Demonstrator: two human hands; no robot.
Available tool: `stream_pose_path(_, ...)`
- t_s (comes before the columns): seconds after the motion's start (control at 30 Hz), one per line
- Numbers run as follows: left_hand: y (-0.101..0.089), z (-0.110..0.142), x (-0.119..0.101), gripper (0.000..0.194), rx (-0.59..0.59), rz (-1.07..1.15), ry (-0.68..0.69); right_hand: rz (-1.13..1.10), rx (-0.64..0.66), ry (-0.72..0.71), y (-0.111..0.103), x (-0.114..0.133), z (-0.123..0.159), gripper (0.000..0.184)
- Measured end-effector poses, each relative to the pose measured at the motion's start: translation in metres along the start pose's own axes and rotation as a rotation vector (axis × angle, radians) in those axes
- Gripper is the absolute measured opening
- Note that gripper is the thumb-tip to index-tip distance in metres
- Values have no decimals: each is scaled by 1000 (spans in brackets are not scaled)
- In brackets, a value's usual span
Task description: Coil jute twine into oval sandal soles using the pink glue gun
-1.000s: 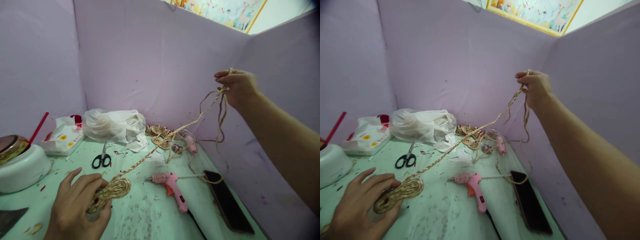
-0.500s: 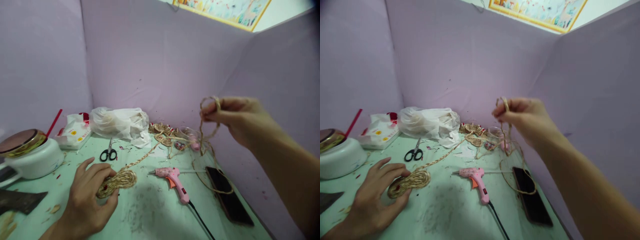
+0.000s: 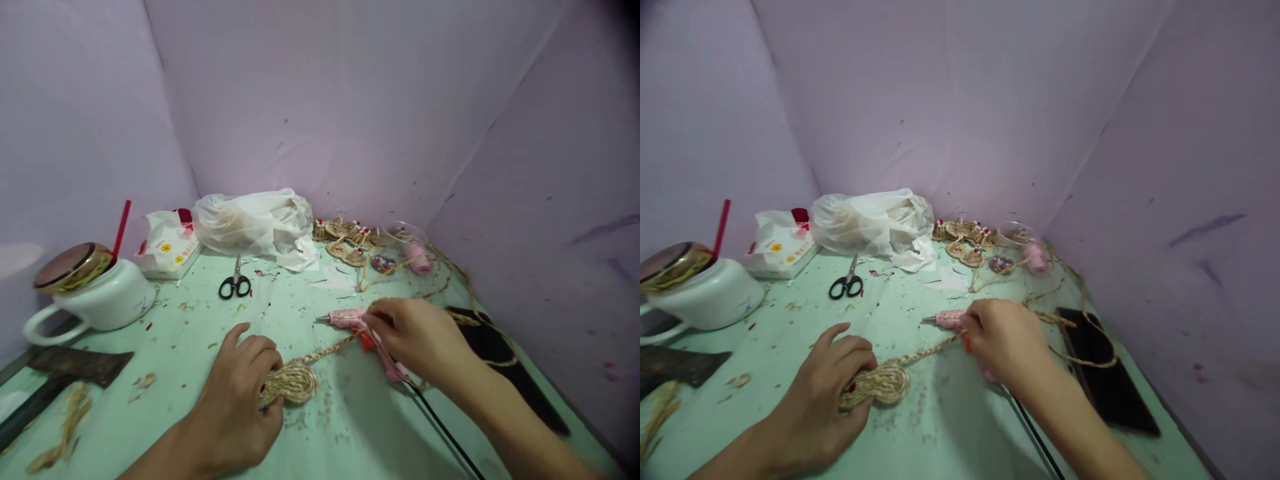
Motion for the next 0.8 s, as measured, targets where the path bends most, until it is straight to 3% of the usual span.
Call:
stream_pose_path(0.23, -4, 0, 23, 10, -86, -278, -118, -117, 270, -141, 20, 7, 66, 20)
stream_pose_path(0.33, -3, 0, 35, 13, -99, -390, -187, -239, 314, -215, 22, -6, 95, 20)
stream_pose_path(0.4, -1, 1, 41, 11, -51, -416, -237, -288, 340, -168, 23, -28, 111, 21)
stream_pose_path(0.5, 1, 6, 49, 11, -17, -445, -264, -232, 247, 155, 25, -82, 124, 28)
stream_pose_path(0.57, 2, 9, 54, 13, -10, -465, -240, -125, 68, 481, 26, -122, 127, 36)
stream_pose_path(0.6, 2, 10, 56, 15, -2, -468, -221, -73, -26, 576, 27, -137, 126, 47)
stream_pose_path(0.7, 2, 11, 61, 17, 13, -479, -208, -39, -117, 667, 37, -158, 117, 69)
stream_pose_path(0.8, 2, 10, 60, 18, 21, -480, -204, -80, -103, 660, 49, -158, 102, 71)
Point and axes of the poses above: each hand's wrist, its own z-axis away from the middle knuckle, its own y-axis out of the palm, x = y × z, the point moved 3 cm from there along -z, towards the middle knuckle, and after that the axes turned 8 degrees about z, right-handed, at the moved point
